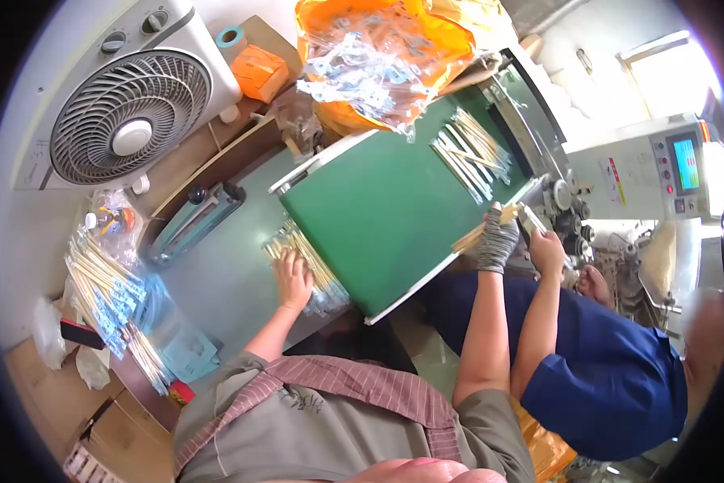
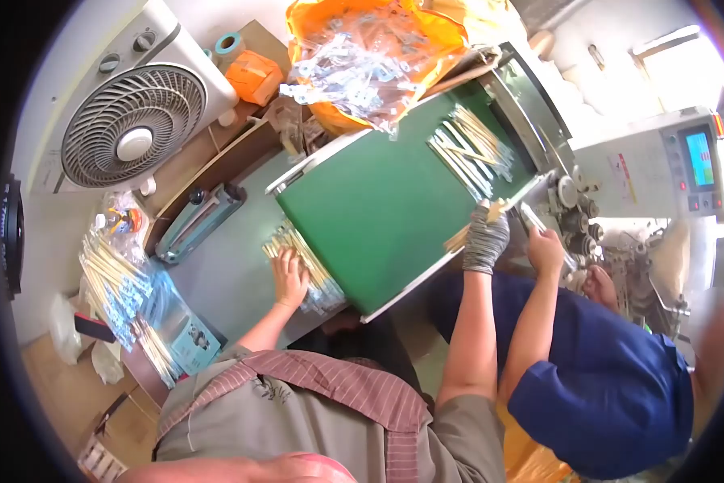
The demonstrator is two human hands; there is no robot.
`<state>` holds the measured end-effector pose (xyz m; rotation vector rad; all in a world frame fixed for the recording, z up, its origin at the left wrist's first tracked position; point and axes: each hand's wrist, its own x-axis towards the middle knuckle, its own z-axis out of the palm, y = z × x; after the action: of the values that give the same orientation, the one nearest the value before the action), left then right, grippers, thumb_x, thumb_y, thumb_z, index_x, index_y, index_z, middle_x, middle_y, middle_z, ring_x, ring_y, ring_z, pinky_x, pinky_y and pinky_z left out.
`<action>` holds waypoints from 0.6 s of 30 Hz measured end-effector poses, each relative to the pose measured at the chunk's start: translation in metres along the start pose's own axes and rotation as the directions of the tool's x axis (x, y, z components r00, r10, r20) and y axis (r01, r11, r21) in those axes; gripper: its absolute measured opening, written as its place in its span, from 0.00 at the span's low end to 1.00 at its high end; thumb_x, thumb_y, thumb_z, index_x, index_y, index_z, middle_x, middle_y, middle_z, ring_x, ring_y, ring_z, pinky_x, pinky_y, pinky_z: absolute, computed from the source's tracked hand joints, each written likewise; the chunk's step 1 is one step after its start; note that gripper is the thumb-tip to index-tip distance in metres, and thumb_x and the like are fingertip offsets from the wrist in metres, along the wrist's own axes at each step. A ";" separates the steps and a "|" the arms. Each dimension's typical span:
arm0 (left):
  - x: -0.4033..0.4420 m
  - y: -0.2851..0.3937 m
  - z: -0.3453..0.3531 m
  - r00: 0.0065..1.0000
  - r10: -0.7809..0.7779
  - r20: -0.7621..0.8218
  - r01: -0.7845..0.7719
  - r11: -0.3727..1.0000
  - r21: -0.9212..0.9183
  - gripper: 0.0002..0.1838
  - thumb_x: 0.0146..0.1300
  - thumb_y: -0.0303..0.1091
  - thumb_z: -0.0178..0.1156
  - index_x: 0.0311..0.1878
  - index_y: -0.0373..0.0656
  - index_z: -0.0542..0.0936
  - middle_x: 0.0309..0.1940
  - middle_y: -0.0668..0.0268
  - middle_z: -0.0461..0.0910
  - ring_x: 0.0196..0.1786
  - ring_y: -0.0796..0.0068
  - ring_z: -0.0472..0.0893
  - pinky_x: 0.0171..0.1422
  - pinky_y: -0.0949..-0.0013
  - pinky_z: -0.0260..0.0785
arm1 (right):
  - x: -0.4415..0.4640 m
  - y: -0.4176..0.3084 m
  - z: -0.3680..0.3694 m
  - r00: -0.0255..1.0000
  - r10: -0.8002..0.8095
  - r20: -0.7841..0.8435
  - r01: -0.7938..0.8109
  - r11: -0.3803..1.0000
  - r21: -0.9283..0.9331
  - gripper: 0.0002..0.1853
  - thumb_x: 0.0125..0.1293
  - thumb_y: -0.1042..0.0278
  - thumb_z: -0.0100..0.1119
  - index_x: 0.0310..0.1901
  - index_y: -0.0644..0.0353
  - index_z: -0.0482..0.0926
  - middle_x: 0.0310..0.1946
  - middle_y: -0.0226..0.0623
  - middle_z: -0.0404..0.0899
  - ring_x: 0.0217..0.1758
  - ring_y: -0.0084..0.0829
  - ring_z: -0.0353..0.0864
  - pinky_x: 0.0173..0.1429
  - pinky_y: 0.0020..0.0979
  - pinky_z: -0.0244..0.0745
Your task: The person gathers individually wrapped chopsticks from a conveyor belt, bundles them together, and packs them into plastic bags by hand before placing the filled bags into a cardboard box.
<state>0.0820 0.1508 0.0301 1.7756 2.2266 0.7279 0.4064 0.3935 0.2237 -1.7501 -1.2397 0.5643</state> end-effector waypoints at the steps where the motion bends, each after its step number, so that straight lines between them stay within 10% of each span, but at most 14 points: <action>1: -0.006 0.001 -0.004 0.999 -0.031 0.011 0.030 0.999 0.024 0.20 0.58 0.33 0.60 0.54 0.42 0.72 0.64 0.56 0.64 0.72 0.49 0.58 0.74 0.42 0.48 | -0.009 -0.009 -0.002 0.999 -0.034 0.022 0.035 0.999 -0.041 0.20 0.69 0.52 0.58 0.25 0.59 0.75 0.17 0.27 0.72 0.20 0.21 0.69 0.27 0.29 0.65; 7: 0.001 0.000 0.005 0.952 0.213 0.219 -0.234 0.969 0.077 0.34 0.61 0.42 0.59 0.70 0.44 0.63 0.71 0.61 0.60 0.75 0.56 0.55 0.76 0.44 0.46 | -0.091 -0.047 -0.005 0.920 -0.196 0.339 0.249 0.961 -0.120 0.17 0.69 0.57 0.58 0.26 0.61 0.75 0.18 0.29 0.73 0.22 0.23 0.71 0.30 0.31 0.67; 13: 0.022 -0.028 -0.008 0.846 0.359 0.395 -0.392 0.920 0.004 0.33 0.61 0.48 0.58 0.67 0.41 0.67 0.70 0.59 0.61 0.76 0.58 0.53 0.78 0.46 0.43 | -0.131 -0.030 -0.030 0.929 0.097 0.357 -0.148 0.982 0.119 0.14 0.69 0.63 0.57 0.25 0.59 0.74 0.19 0.26 0.72 0.24 0.19 0.70 0.32 0.25 0.66; 18: -0.017 -0.065 -0.033 0.874 0.303 0.380 -0.359 0.930 0.084 0.34 0.62 0.50 0.58 0.68 0.44 0.66 0.71 0.62 0.60 0.76 0.60 0.53 0.78 0.46 0.43 | -0.148 -0.020 -0.070 0.902 -0.036 0.431 0.011 0.998 0.062 0.16 0.70 0.63 0.54 0.24 0.58 0.71 0.20 0.26 0.70 0.25 0.20 0.66 0.31 0.25 0.63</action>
<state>0.0158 0.1161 0.0241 2.1922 1.7956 0.2516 0.3912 0.2323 0.2571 -1.6063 -1.5263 1.0049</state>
